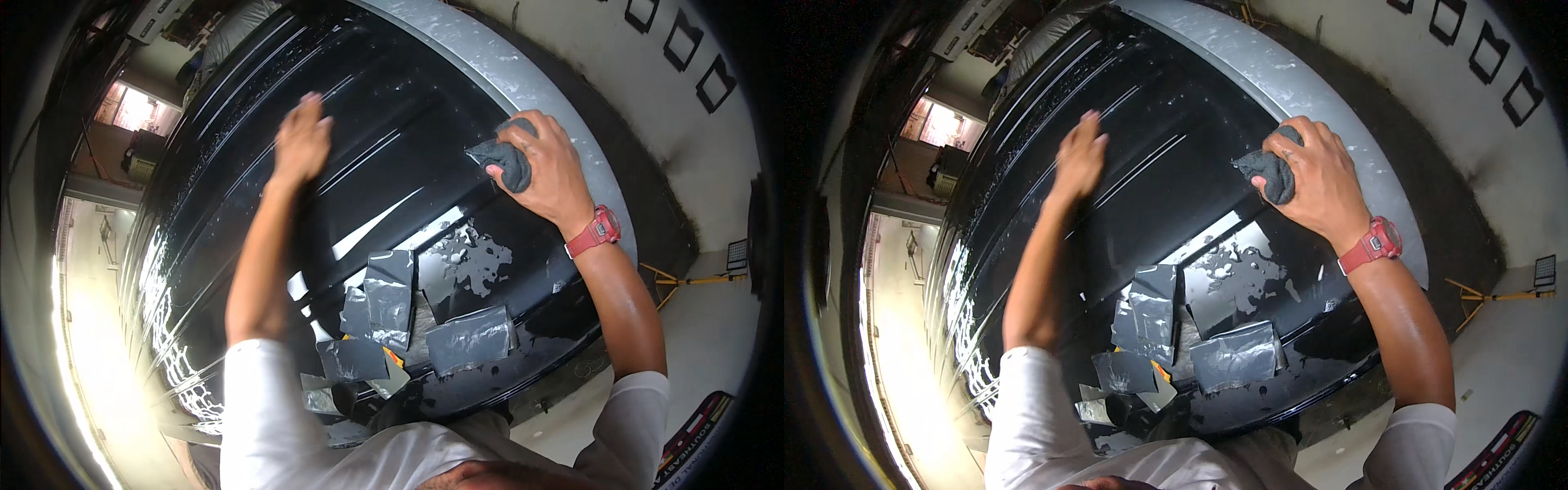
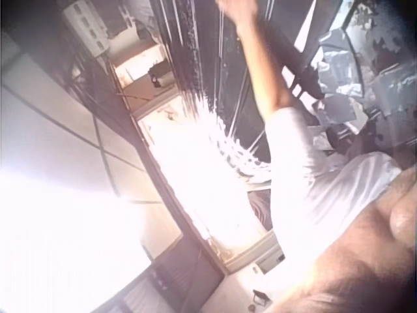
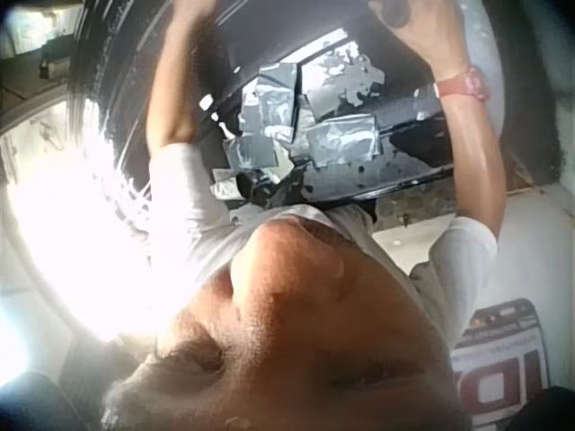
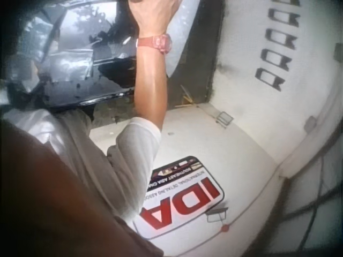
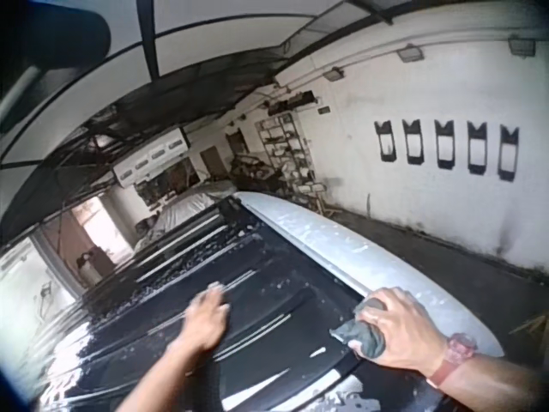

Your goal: The person scrubs the black hood of a car using a dark sponge and water. They repeatedly dip the sponge into a bucket on the floor to wet it and continue scrubbing the surface in circular and linear motions.

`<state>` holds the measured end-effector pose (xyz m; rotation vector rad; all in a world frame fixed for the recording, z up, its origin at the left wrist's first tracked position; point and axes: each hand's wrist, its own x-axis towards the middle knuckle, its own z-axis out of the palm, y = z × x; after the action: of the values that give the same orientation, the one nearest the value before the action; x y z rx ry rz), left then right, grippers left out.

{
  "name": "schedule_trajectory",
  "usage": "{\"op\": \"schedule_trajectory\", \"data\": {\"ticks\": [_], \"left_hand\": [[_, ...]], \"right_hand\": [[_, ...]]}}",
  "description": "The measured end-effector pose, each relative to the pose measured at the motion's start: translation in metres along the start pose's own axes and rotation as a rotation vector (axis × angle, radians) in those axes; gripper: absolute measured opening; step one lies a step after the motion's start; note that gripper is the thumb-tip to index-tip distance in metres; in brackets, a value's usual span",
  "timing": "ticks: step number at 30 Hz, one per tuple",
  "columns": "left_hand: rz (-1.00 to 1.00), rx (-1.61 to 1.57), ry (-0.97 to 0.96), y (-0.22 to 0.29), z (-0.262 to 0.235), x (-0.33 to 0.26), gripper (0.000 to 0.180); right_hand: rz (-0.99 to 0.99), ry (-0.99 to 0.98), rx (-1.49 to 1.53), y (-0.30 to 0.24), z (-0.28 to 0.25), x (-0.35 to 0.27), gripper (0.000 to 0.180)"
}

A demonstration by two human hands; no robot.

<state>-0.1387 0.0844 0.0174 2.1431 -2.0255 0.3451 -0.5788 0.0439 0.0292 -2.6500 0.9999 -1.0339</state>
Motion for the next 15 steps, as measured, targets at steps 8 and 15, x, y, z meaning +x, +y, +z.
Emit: {"op": "schedule_trajectory", "data": {"ticks": [8, 15], "left_hand": [[0.168, -0.151, -0.228, 0.097, 0.025, 0.078, 0.066], [-0.122, -0.042, -0.226, -0.1, -0.064, -0.155, 0.06]], "right_hand": [[0.017, 0.005, 0.023, 0.004, 0.003, 0.002, 0.039], [0.042, -0.006, 0.038, -0.003, 0.006, -0.001, 0.038]]}}
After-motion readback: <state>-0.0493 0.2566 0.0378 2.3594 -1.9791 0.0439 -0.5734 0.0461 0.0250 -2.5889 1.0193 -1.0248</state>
